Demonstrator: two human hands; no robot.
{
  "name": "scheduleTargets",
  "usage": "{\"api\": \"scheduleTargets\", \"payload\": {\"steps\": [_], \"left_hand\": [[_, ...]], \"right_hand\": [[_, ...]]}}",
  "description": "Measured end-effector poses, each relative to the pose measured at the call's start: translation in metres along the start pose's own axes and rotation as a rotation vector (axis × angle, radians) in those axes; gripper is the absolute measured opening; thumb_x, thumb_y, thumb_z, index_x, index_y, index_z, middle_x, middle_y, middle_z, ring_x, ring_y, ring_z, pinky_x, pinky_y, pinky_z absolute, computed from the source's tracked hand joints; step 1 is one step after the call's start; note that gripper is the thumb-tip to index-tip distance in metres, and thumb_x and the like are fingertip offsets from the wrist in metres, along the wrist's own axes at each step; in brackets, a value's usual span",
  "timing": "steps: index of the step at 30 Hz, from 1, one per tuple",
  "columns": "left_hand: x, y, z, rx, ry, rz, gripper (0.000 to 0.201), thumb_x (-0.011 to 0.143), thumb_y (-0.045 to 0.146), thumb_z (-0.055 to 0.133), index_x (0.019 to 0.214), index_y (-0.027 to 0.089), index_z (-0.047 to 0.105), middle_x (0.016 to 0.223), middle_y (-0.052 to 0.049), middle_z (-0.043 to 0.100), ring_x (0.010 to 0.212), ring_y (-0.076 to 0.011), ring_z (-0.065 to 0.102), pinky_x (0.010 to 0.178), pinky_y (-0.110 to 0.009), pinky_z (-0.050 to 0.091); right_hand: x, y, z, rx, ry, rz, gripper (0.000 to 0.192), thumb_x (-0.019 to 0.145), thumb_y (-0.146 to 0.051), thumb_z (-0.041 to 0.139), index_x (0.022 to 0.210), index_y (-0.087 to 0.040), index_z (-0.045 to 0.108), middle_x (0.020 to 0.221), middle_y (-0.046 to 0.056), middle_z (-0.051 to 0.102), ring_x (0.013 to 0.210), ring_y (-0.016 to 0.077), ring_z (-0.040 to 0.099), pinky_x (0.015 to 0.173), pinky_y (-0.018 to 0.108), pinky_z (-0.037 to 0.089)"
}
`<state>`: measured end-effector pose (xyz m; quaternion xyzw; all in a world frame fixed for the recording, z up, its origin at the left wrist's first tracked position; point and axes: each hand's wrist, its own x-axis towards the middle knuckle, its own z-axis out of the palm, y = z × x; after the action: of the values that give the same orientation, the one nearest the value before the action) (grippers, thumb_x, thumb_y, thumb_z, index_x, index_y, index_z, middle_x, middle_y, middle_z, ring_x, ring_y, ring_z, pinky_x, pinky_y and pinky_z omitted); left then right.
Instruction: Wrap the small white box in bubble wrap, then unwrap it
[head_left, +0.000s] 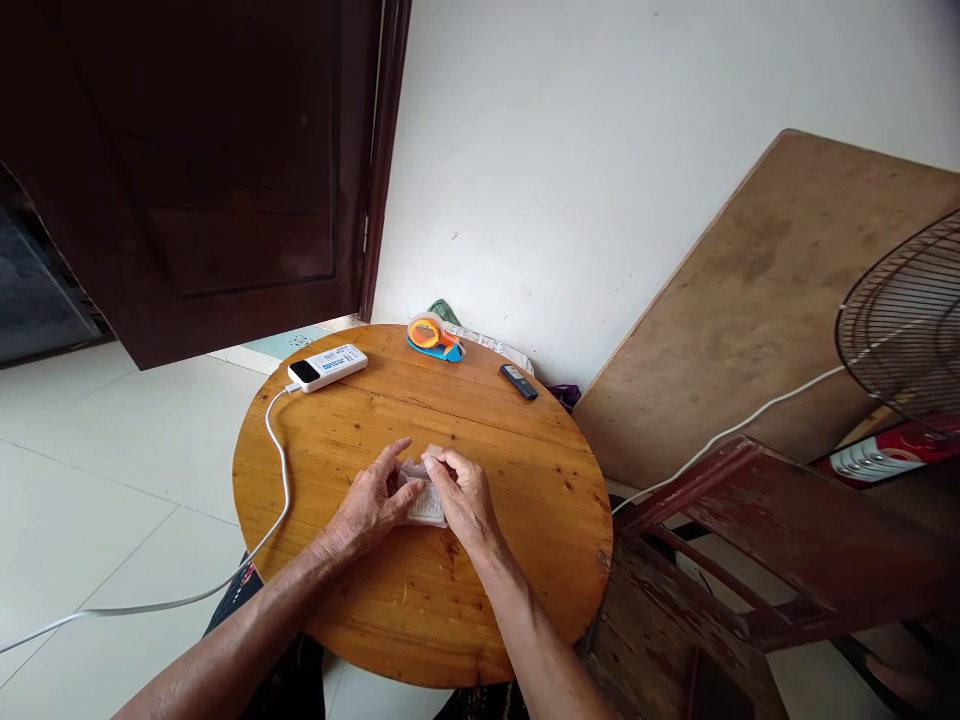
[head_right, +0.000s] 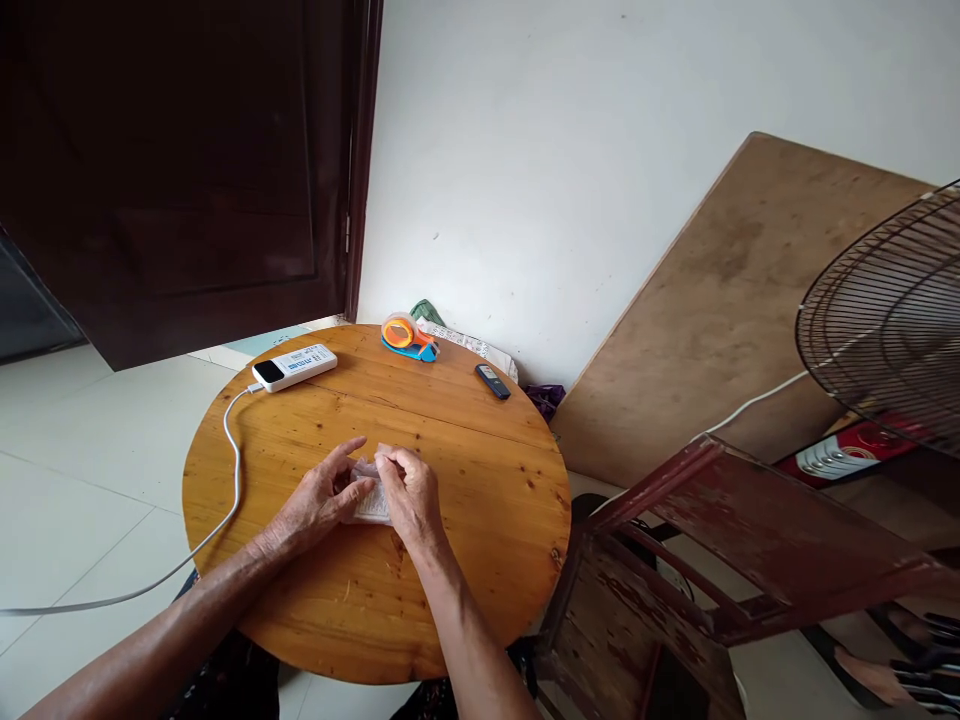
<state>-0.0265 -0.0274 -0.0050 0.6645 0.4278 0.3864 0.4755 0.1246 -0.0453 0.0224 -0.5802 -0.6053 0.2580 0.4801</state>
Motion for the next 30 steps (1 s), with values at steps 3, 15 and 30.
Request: {"api": "scheduleTargets", "payload": {"steps": [3, 15, 30], "left_hand": [[0.001, 0.002, 0.001, 0.095, 0.031, -0.01, 0.064, 0.085, 0.043, 0.054, 0.141, 0.014, 0.046, 0.071, 0.004, 0.052, 0.062, -0.0135, 0.046, 0.062, -0.026, 0.038], [0.002, -0.002, 0.001, 0.047, 0.012, -0.023, 0.064, 0.086, 0.04, 0.053, 0.143, 0.013, 0.043, 0.085, -0.002, 0.063, 0.073, -0.0156, 0.056, 0.069, -0.027, 0.046], [0.03, 0.0, 0.002, 0.247, 0.025, 0.003, 0.052, 0.088, 0.037, 0.051, 0.136, 0.015, 0.052, 0.086, -0.003, 0.068, 0.075, -0.0155, 0.061, 0.071, -0.025, 0.047]], "right_hand": [[0.006, -0.001, 0.003, 0.007, 0.01, 0.015, 0.03, 0.085, -0.04, 0.054, 0.063, -0.02, 0.058, 0.061, -0.003, 0.053, 0.059, 0.0131, 0.047, 0.058, 0.024, 0.039], [0.008, 0.004, 0.0, 0.242, 0.012, 0.127, 0.033, 0.084, -0.046, 0.06, 0.065, -0.019, 0.059, 0.066, -0.002, 0.054, 0.065, 0.0135, 0.049, 0.062, 0.023, 0.04], [0.001, 0.011, 0.004, -0.034, 0.085, -0.078, 0.035, 0.093, -0.043, 0.047, 0.066, -0.022, 0.052, 0.063, -0.002, 0.047, 0.062, 0.0136, 0.043, 0.059, 0.024, 0.037]]}}
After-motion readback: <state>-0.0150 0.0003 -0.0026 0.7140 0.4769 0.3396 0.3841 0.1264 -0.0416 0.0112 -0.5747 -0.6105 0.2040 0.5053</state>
